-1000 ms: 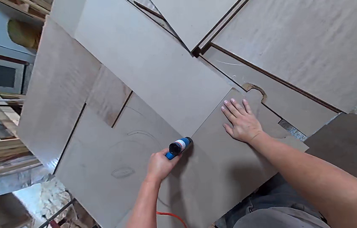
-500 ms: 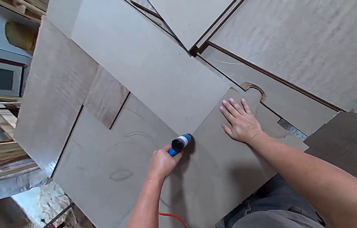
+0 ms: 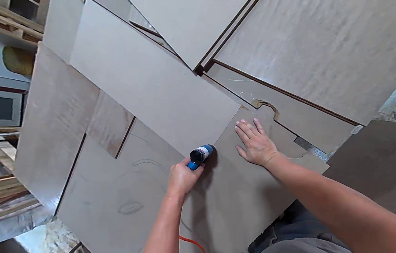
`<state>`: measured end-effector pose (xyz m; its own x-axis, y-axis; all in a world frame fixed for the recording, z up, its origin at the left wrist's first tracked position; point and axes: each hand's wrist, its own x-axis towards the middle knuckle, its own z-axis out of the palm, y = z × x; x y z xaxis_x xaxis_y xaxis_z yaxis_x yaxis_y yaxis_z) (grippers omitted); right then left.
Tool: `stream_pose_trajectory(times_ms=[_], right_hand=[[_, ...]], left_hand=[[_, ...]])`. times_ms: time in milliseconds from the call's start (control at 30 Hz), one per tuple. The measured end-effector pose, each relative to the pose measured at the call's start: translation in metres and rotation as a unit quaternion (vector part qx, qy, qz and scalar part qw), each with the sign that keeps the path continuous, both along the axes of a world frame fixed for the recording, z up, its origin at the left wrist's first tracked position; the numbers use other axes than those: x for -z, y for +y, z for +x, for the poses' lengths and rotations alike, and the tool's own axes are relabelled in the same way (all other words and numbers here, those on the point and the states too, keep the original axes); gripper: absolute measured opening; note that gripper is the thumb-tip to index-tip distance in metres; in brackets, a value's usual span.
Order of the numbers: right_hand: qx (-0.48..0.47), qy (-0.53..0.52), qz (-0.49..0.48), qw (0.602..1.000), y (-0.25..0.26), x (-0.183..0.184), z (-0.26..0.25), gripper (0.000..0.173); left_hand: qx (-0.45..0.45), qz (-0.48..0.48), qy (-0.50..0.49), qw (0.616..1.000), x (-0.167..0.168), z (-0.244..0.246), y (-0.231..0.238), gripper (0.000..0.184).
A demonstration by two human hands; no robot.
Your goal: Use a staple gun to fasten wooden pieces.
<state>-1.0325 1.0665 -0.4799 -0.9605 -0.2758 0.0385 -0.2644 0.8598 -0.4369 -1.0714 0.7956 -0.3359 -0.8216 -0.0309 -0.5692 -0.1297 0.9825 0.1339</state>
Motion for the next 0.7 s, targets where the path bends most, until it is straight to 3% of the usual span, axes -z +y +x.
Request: stream_pose_trajectory(times_ms=[700], right_hand=[[0.016, 0.004, -0.039, 0.999, 0.000, -0.002, 0.001, 0.057]], left_hand=[[0.003, 0.016, -0.003, 1.000, 0.000, -0.053, 0.090, 0.022]])
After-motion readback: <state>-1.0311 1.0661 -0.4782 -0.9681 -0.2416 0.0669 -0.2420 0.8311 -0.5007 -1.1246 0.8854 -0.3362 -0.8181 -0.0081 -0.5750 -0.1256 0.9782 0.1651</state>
